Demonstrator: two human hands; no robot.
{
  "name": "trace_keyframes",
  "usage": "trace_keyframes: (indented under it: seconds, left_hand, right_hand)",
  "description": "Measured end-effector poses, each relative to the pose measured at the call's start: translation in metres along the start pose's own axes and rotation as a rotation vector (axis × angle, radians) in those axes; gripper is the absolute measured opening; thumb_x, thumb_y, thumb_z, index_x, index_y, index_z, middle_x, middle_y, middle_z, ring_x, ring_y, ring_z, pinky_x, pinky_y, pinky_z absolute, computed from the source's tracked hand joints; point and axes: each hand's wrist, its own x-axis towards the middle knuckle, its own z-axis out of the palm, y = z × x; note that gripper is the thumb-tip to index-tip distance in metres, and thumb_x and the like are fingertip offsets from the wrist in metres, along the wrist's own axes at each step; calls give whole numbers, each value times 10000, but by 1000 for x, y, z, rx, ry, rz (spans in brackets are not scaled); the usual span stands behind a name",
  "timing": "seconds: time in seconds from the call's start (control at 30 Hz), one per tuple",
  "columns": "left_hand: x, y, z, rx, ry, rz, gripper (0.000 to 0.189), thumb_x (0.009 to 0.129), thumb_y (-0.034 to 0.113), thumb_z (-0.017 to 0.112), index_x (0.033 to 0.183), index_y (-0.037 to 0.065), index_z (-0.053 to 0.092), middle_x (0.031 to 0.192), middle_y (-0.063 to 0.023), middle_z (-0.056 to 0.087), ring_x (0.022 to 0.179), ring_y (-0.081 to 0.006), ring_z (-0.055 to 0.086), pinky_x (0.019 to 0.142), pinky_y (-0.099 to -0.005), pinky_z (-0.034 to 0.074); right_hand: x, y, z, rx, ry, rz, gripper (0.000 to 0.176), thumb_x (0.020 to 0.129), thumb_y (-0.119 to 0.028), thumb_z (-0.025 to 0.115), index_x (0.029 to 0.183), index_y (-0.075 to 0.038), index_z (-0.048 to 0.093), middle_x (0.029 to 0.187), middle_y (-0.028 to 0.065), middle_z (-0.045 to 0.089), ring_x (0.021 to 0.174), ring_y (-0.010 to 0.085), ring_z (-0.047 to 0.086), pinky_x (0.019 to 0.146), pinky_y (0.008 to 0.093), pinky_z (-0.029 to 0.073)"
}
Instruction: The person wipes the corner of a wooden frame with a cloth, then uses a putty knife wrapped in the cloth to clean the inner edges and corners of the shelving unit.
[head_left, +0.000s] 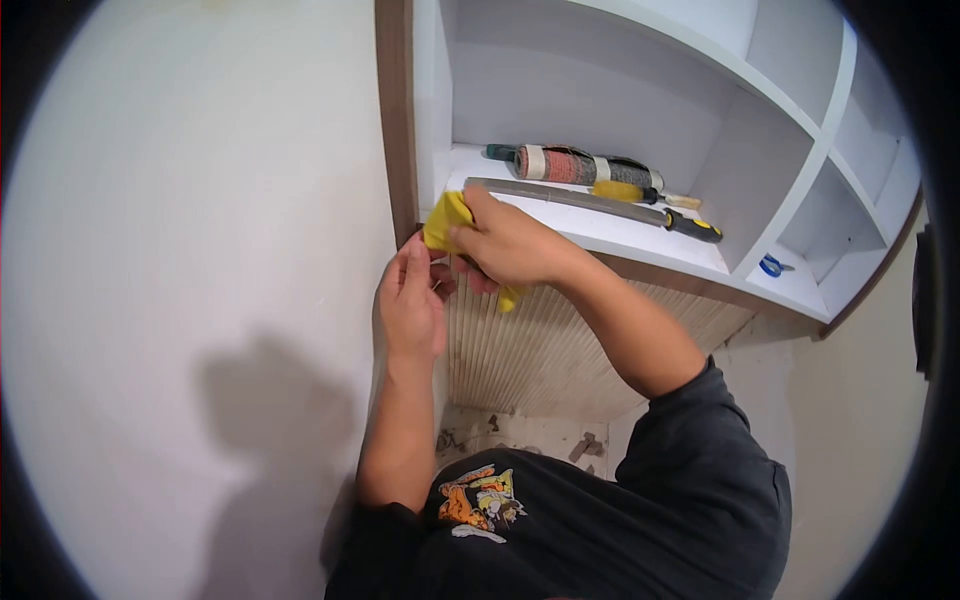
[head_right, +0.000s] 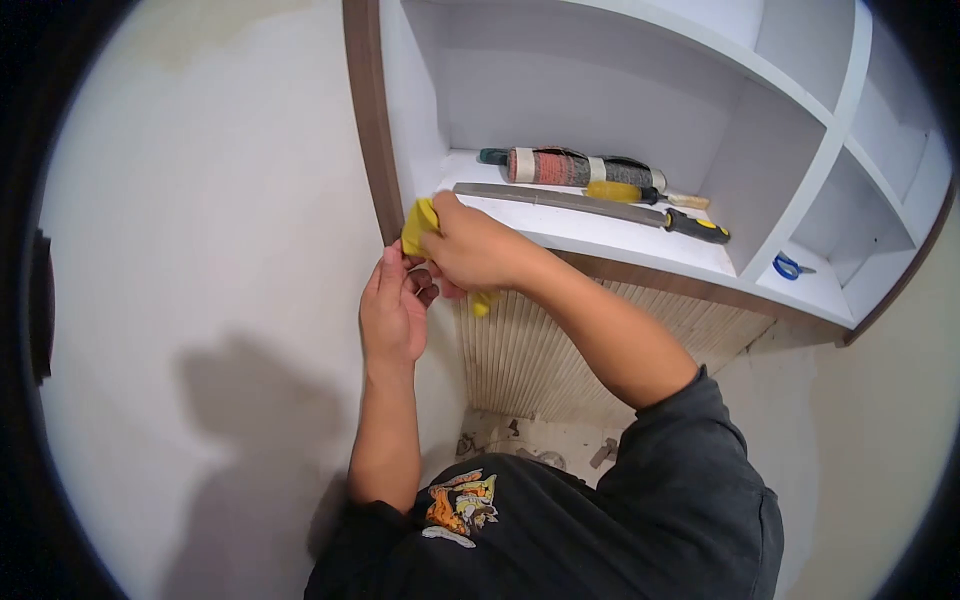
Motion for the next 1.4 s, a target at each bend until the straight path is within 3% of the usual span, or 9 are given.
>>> trace_keyframes:
  seconds: [0.1,0.3,0.4,0.5,0.6,0.77,1.0,1.1,1.4]
  left_hand:
    - [7,2,-2,2,-145,-42,231,976,158,645,1144,0,637,929,-46,664,812,-111,587,731,-245,462]
    - [-12,15,35,86,-271,44,157,970,130,637,1052,-4,651,885,-86,678,713,-158,599,689,-287,512]
    - [-20,24,42,27,-472,-158,158,951,109,666,1042,-20,668,922,-90,694,741,-145,608,707,-298,528]
    - [-35,21,62,351,-350,45,177,930,92,695,1056,-31,679,934,-95,702,767,-139,622,728,-289,537]
    - [-41,19,68,490,-311,275,187,911,67,714,1064,-35,686,935,-86,705,803,-137,636,743,-269,533]
    - [-28,12,42,487,-95,201,203,922,89,706,1069,-49,686,911,-47,686,806,-113,599,734,-245,487]
    - [7,1,12,351,86,163,230,970,75,631,1124,-94,660,909,-72,688,737,-112,599,689,-270,513]
    - [21,-9,8,303,170,182,270,980,84,614,1187,-87,644,942,-65,680,752,-104,588,703,-258,505]
    - [-54,-60,-79,777,183,60,335,985,138,618,1261,-53,616,1011,-68,697,830,-90,580,784,-242,486]
  right_hand:
    - [-15,6,-7,39,-82,11,279,1013,-173,461,1175,47,404,797,144,621,586,196,644,509,316,527]
    - [-48,72,-25,1163,-467,-125,393,1033,-332,500,1233,6,480,944,158,640,682,220,697,555,314,575]
    - [-22,120,22,680,-150,-188,433,964,-224,651,1335,-58,500,1110,150,630,831,246,703,738,347,599]
    - [-24,127,54,419,213,-685,516,870,-94,736,1330,-63,505,1197,101,603,1062,225,637,910,347,539]
    - [-28,112,65,905,149,-763,611,800,-62,783,1342,-62,500,1248,67,583,1205,181,540,1014,336,457]
    - [-10,116,65,873,189,-553,189,957,-163,648,1101,-45,621,951,-9,592,860,92,555,748,258,474]
    - [37,114,67,577,316,-452,187,983,-183,608,1069,-22,649,836,31,635,719,109,587,630,283,480]
    - [43,105,66,372,468,-376,264,997,-256,590,1069,-14,667,940,33,672,844,115,611,756,281,498]
    - [81,82,92,532,881,-459,192,965,-145,615,994,44,611,828,89,703,733,135,685,691,278,558]
